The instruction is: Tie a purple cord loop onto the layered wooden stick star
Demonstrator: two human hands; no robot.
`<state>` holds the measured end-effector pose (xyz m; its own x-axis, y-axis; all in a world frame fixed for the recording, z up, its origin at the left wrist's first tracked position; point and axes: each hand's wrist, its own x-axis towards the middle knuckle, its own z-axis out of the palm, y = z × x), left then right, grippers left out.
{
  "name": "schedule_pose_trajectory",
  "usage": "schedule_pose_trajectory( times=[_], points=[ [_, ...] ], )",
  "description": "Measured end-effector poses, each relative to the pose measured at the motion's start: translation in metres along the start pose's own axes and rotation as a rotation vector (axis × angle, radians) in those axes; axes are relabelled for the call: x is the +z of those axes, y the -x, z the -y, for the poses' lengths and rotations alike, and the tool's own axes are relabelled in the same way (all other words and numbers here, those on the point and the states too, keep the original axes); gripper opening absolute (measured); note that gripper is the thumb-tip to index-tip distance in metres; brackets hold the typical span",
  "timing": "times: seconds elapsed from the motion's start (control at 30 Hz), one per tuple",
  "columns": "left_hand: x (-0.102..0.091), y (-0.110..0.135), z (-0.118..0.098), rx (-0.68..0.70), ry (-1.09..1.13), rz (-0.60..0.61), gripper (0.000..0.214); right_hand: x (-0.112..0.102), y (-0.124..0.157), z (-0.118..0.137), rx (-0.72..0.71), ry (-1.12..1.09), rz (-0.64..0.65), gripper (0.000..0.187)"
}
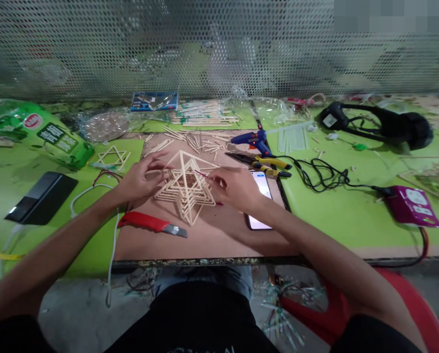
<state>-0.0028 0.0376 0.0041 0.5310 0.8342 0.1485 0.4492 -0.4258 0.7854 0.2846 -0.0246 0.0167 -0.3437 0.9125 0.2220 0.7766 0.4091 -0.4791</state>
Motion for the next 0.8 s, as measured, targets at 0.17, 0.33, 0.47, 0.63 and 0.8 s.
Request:
schedule_pose_trajectory(
  times=[0.17,0.33,0.47,0.63,0.8],
  points=[
    [0.002,0.008,-0.006,-0.020,-0.043,-0.028,0.059,0.009,-0.010,-0.012,0.035,0.058,0.018,0.027],
    [0.011,0.020,-0.006,0.171,-0.234,-0.344,0.056,0.013,-0.016,-0.007,-0.004,0.019,0.005,0.024],
    [0.024,0.030,-0.011,0.419,-0.391,-0.432,0.045,0.015,-0.017,-0.007,-0.021,0.016,-0.027,0.023],
    [0.031,0.032,-0.031,0.461,-0.456,-0.120,0.039,0.019,-0.014,-0.007,-0.053,0.018,-0.080,0.024],
    [0.032,0.030,-0.038,0.349,-0.572,-0.040,0.032,0.015,-0.006,-0.004,-0.114,-0.236,-0.150,0.018]
  ],
)
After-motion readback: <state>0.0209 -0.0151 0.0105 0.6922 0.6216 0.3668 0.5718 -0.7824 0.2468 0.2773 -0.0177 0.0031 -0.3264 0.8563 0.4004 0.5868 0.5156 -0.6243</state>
